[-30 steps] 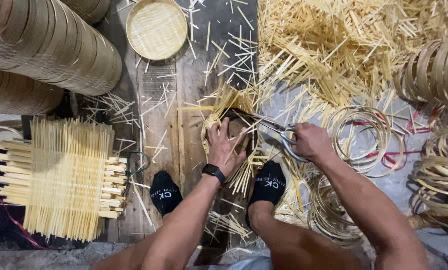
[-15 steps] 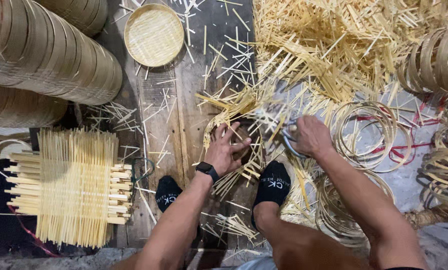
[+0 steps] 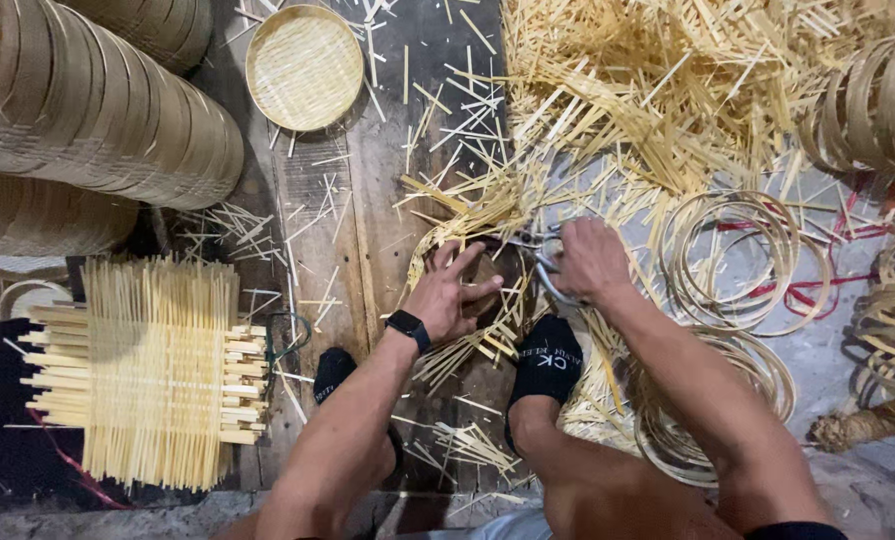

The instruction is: The person weaves bamboo strips around a circular wooden frame, using shears to trim the excess material and pressing the strips against a form by hand.

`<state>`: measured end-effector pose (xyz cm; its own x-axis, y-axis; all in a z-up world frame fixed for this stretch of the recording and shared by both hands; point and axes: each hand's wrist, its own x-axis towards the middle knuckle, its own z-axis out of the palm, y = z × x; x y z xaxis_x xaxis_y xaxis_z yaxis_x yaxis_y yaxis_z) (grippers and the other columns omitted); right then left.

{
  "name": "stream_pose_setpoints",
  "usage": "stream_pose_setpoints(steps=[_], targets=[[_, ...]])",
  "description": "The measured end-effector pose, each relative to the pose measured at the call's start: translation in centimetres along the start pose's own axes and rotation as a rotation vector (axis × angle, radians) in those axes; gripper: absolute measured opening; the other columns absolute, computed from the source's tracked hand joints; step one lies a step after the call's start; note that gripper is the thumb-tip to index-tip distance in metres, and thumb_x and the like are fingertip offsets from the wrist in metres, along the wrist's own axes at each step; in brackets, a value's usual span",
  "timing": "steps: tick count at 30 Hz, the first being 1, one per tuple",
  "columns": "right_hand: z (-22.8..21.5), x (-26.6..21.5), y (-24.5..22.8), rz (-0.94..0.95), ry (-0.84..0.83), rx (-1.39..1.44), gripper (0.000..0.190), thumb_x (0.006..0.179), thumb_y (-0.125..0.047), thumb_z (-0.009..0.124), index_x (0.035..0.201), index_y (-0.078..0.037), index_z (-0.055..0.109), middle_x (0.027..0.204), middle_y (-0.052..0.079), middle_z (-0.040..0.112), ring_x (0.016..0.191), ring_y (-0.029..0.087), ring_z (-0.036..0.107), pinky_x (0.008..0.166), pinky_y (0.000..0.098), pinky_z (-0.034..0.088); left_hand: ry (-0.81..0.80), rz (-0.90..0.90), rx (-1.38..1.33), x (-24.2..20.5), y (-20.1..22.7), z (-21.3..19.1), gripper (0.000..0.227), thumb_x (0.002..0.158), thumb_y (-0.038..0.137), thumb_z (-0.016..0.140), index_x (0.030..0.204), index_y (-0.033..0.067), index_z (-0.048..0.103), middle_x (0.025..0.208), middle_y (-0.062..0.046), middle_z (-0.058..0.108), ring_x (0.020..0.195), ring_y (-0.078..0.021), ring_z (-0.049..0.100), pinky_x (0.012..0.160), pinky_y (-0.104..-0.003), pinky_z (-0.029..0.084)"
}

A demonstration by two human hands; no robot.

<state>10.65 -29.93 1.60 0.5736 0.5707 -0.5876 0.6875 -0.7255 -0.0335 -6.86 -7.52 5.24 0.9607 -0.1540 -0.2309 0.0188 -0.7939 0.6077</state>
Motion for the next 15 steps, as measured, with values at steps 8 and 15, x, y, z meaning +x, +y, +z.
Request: stream_pose_setpoints(steps=[8,15], targets=[[0.0,-1.5,4.9,-0.097,0.203,0.065,0.036,0.090,-0.038,0.060,0.105,-0.006,0.063,0.098,0.016,0.061,0.098,0.032,0.061,0.081,0.0483,0.055,0.193,-0.308,0.131,-0.6,5.0,0.3,0.084,0.056,0.038,0.095,0.134,0.0279,0.065,0.153,-0.022,0.037,0.139,-0.0486,0.031,0.114,-0.068,0.021],[-1.8,0.7,0.7,-0.077,0.088,-0.041,0.052,0.077,-0.042,0.066,0.107,0.000,0.059,0.093,0.015,0.060,0.086,0.026,0.059,0.082,0.0415,0.054,0.443,-0.368,0.108,-0.6,4.8,4.8,0.070,0.072,0.029,0.087,0.137,0.0142,0.068,0.137,-0.031,0.043,0.132,-0.0540,0.035,0.113,-0.062,0.034]])
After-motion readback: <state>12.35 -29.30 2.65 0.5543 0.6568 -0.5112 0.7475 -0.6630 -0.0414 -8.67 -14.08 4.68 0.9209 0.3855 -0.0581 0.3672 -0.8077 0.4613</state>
